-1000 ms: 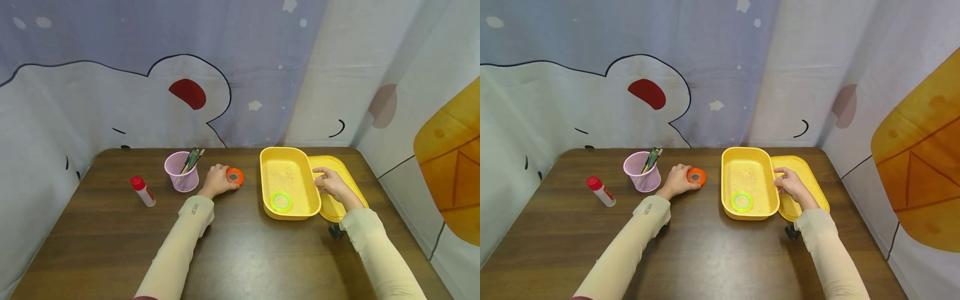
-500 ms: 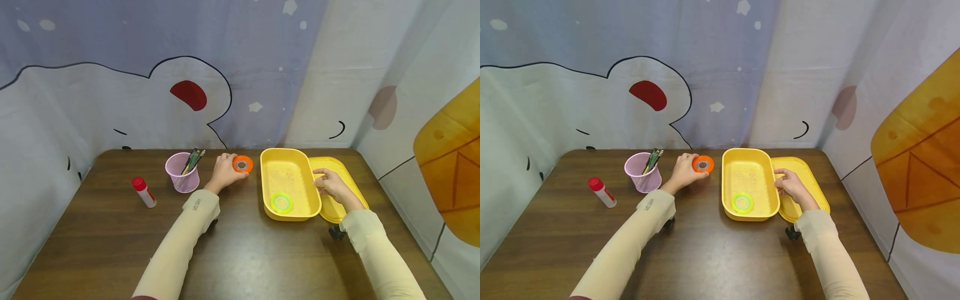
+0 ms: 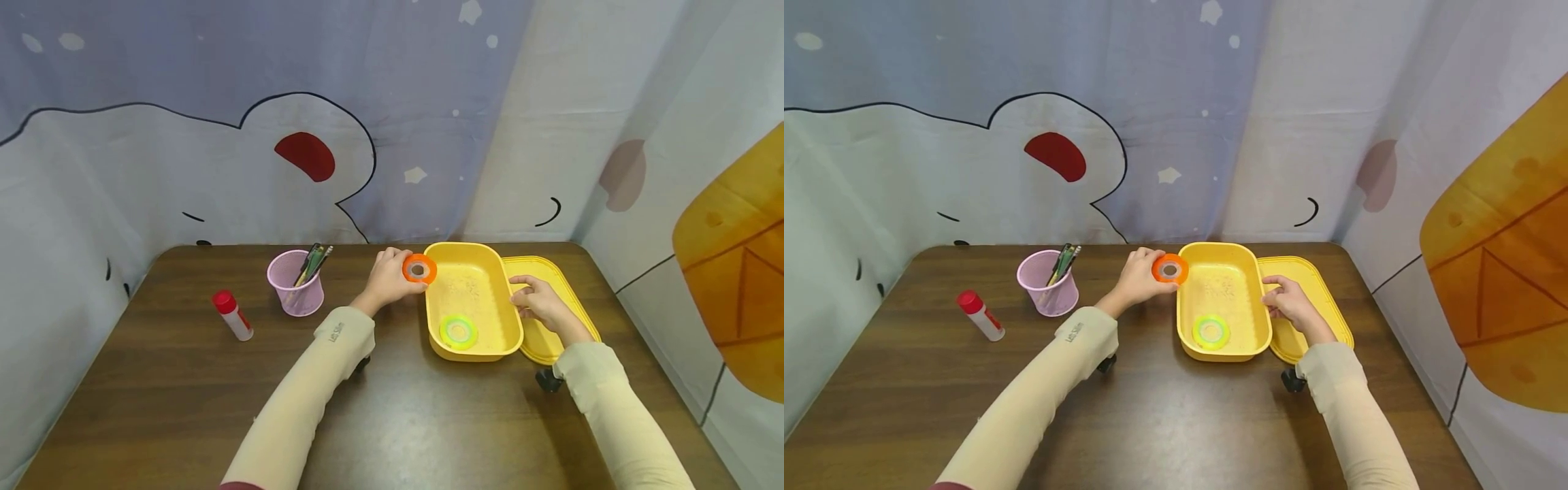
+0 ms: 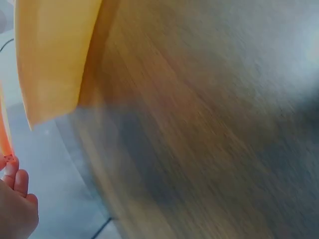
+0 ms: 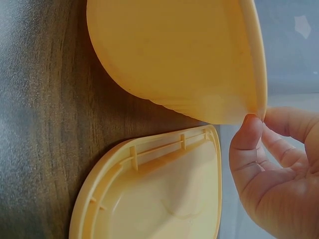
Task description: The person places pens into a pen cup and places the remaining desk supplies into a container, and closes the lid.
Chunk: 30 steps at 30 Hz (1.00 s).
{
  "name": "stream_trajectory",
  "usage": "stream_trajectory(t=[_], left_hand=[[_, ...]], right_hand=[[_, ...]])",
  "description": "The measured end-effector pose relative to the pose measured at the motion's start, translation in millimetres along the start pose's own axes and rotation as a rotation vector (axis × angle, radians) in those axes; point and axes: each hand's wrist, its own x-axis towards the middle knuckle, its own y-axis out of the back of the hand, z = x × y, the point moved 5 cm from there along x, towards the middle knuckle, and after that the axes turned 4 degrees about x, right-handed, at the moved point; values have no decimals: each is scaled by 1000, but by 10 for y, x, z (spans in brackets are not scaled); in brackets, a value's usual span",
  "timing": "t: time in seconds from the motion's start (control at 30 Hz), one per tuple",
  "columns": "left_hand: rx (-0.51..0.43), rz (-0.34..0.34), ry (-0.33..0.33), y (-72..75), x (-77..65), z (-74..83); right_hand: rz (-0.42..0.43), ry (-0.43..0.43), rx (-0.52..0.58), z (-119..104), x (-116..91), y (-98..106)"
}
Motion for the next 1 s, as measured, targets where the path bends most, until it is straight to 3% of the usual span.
stream_trajectory(t=[0.5,0.63,1.0], left_hand=[[206,-149,-94,-214,53,378],[244,-177,-128,-282,53,425],[373,-220,-199,-479,18,479]], right_hand=[[-6,-15,-3,-108,-80,-44],[4,-14,-10,7,5,2],[10,-5,-6,35,23,10]])
